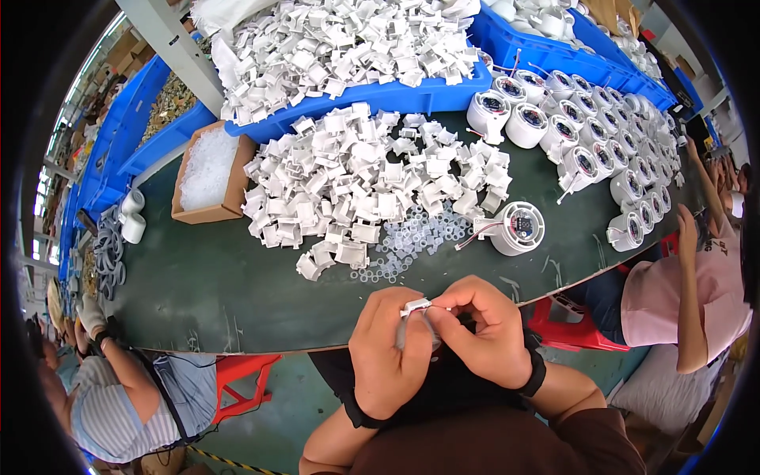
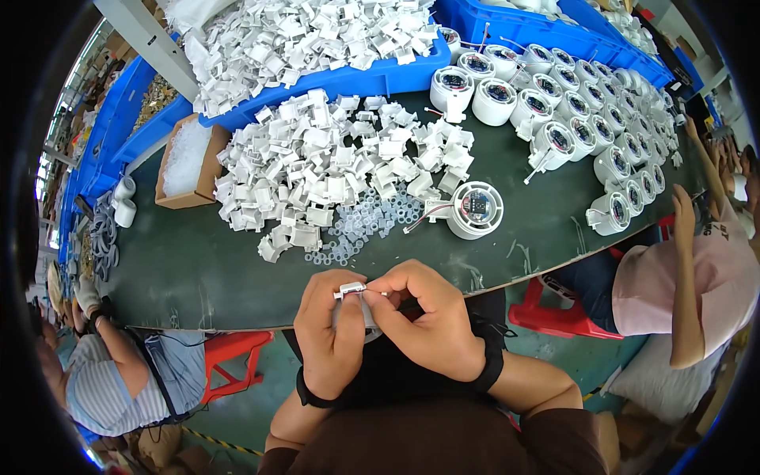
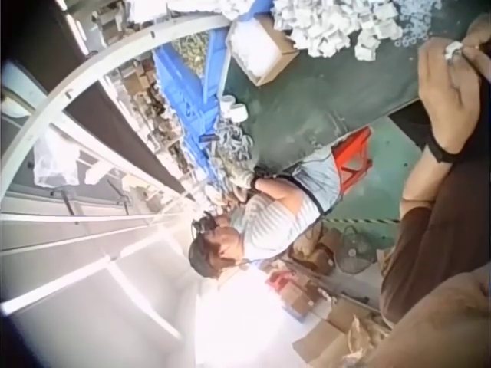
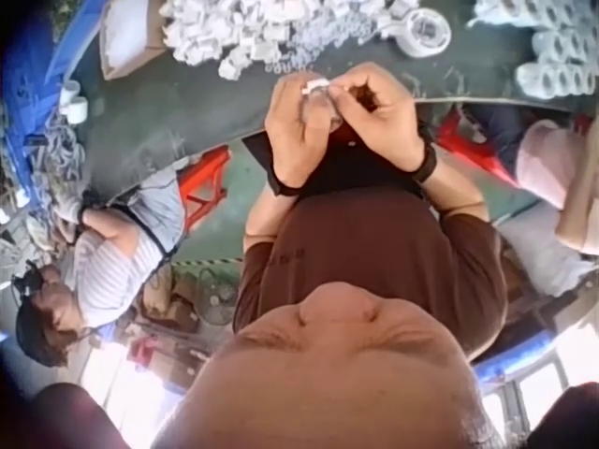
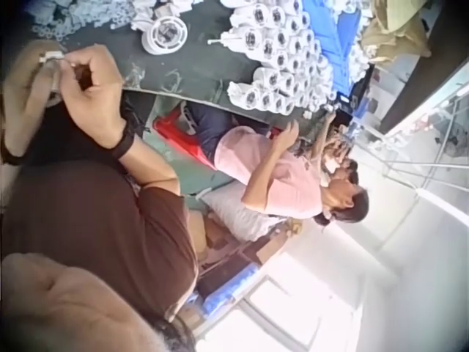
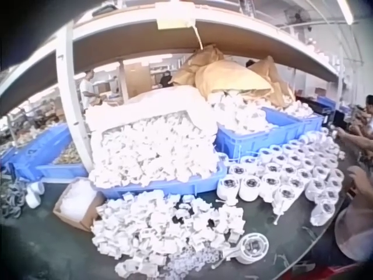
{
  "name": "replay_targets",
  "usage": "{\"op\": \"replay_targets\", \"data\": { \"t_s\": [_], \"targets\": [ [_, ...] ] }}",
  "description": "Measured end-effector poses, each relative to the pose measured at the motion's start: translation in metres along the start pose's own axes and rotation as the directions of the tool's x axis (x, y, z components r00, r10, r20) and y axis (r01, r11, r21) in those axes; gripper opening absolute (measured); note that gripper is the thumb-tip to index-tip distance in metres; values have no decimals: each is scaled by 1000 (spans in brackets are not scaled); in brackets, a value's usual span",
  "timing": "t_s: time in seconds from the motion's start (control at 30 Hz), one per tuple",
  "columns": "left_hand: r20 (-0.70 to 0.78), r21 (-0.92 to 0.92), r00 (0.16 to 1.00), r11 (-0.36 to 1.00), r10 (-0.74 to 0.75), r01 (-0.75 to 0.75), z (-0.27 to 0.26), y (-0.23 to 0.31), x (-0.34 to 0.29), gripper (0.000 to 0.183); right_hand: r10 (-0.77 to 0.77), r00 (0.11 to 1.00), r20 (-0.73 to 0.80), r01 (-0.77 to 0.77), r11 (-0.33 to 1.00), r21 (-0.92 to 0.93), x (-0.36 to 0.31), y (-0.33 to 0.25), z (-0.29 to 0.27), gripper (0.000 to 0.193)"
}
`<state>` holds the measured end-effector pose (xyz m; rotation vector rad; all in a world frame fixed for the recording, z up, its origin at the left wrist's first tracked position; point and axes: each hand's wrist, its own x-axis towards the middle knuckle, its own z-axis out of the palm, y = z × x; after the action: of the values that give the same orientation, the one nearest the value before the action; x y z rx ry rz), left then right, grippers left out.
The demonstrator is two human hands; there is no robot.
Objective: Assembling small plastic parts at a manufacturing workbench.
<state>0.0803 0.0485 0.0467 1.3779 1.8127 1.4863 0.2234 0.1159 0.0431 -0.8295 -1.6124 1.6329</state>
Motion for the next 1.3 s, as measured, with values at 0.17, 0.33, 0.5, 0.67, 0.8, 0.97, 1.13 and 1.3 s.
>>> {"op": "replay_targets", "data": {
  "t_s": [0.17, 0.33, 0.5, 0.67, 0.8, 0.97, 1.13, 1.3],
  "targets": [
    [92, -86, 993, 995, 67, -59, -7, -1, 3, 12, 2, 995, 96, -3, 1000, 15, 2, -4, -6, 15],
    [41, -83, 995, 993, 88, -85, -7, -7, -4, 11, -8, 998, 63, 9, 1000, -10, 17, -3, -32, 26],
    [26, -97, 996, 992, 83, -80, -7, -9, -4, 9, -118, 956, -270, 50, 968, -246, 21, 7, -61, 27],
    [31, -95, 997, 993, 77, -74, -8, -10, -2, 9, -224, 968, -117, 82, 716, -693, 51, -12, -69, 21],
    [32, -92, 994, 990, 109, -106, -9, -11, -2, 11, -377, 905, 196, 308, 265, -914, 80, 0, -70, 24],
    [29, -148, 999, 989, 30, -26, -10, -11, -3, 9, -391, 904, 173, 329, 378, -865, 85, -6, -72, 17],
    [172, -347, 977, 920, -129, 182, -15, -16, -3, 15, -135, 991, -15, 121, 924, -364, 68, -5, -71, 12],
    [302, -462, 914, 797, -272, 390, -8, -8, 2, 21, 117, 985, -124, -137, 977, -163, 74, -9, -74, 11]
  ]
}}
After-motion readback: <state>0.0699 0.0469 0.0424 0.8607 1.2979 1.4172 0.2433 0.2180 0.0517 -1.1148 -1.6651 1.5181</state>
